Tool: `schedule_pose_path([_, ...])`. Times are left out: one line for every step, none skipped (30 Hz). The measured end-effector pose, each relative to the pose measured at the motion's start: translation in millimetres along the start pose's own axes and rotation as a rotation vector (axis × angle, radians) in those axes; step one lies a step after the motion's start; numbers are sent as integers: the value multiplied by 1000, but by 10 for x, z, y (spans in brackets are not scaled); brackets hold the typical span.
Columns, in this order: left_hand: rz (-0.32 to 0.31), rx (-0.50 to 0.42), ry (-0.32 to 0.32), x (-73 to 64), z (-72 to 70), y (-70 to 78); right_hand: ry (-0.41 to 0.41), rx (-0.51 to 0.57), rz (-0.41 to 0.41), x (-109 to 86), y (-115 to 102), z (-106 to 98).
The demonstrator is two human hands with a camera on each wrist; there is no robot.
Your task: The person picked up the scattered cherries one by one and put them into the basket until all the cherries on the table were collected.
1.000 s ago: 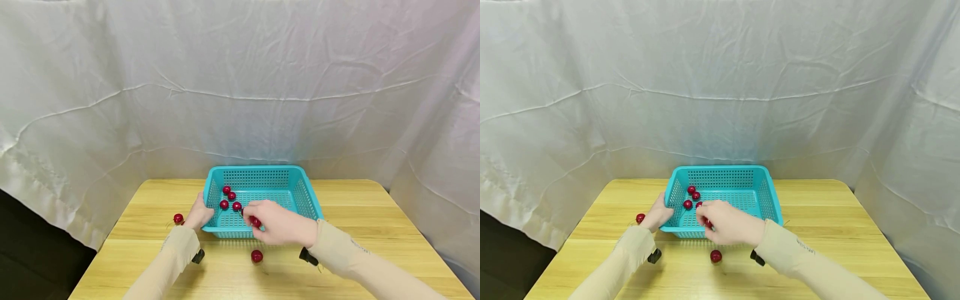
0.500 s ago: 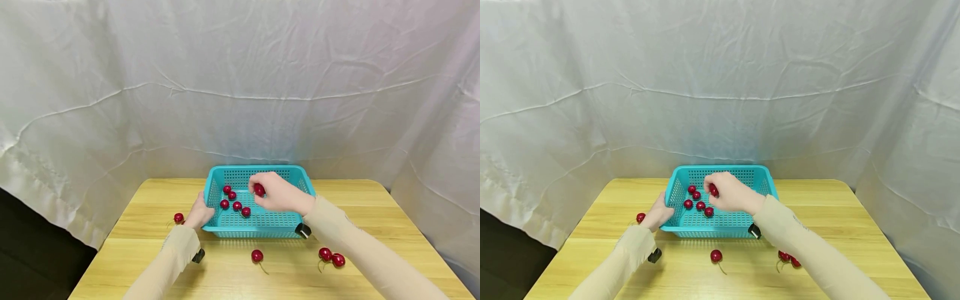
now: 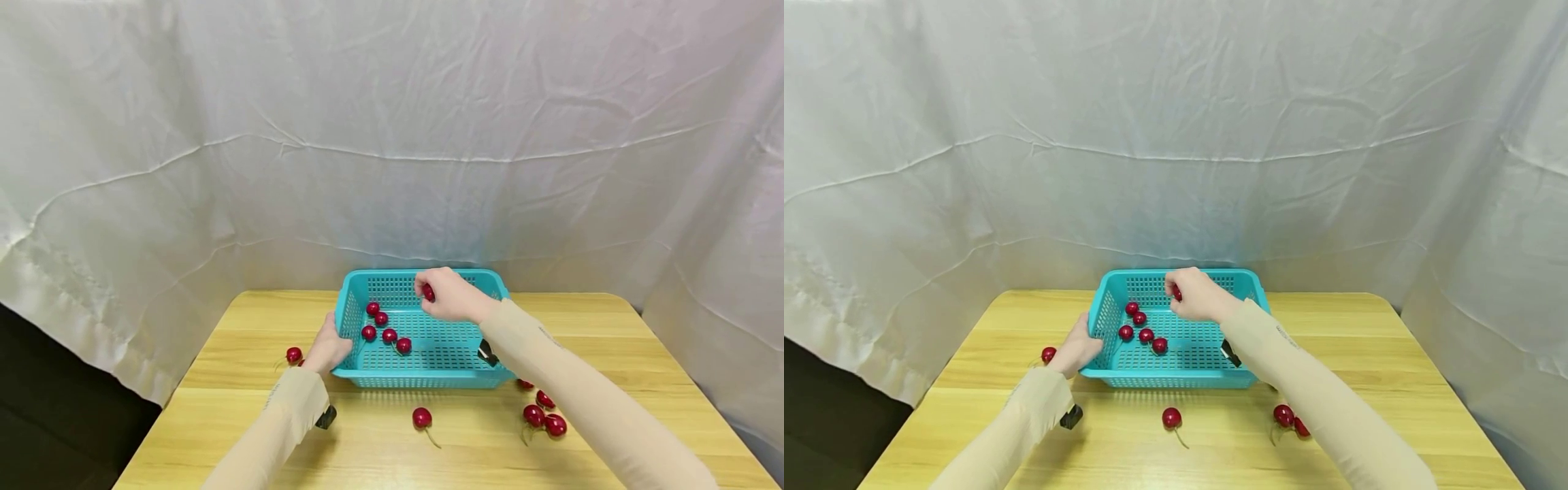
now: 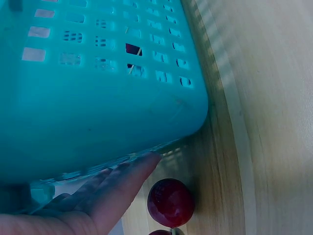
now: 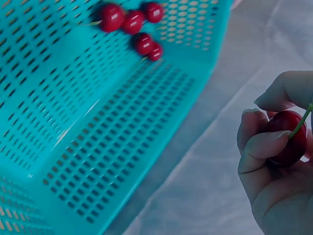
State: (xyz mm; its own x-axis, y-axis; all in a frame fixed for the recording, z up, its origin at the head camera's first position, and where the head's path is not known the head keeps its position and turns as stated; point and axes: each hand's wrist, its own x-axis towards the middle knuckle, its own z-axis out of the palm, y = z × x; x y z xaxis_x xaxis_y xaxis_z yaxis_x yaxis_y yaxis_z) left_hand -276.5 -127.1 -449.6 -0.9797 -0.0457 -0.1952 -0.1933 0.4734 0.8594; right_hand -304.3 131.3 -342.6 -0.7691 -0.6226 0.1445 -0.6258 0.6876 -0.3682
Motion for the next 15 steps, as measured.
schedule_pose_path([-3, 2, 0, 1, -2, -1, -14, -10, 10, 20, 25, 15])
schedule_pose_path([-6, 5, 1, 1, -4, -1, -28, -20, 18, 39, 44, 29])
schedule_pose_path([-7, 8, 1, 1, -6, 0, -42, -30, 27, 59, 61, 47])
schedule_pose_path([-9, 11, 2, -1, -9, 1, -56, -40, 33, 79, 76, 66])
schedule_pose_path([-11, 13, 3, -3, -10, 1, -70, -49, 40, 98, 91, 84])
schedule_pose_path([-12, 15, 4, -5, -9, 2, -85, -57, 49, 114, 99, 102])
schedule_pose_path([-12, 16, 4, -8, -10, 2, -100, -65, 57, 131, 103, 120])
schedule_pose_path([-11, 17, 4, -11, -10, 1, -115, -74, 63, 146, 108, 139])
schedule_pose_path([-10, 17, 5, -15, -10, 1, -130, -84, 68, 161, 112, 160])
schedule_pose_path([-9, 18, 6, -18, -10, 1, -144, -92, 72, 173, 114, 179])
schedule_pose_path([-8, 18, 6, -20, -9, 0, -161, -101, 78, 182, 114, 198])
schedule_pose_path([-7, 17, 4, -23, -8, 1, -177, -113, 84, 191, 114, 217])
schedule_pose_path([-6, 17, 3, -24, -9, 3, -191, -124, 86, 198, 117, 235])
schedule_pose_path([-7, 18, 3, -24, -9, 4, -204, -138, 87, 203, 121, 252])
schedule_pose_path([-7, 18, 2, -23, -11, 6, -215, -150, 86, 209, 126, 270])
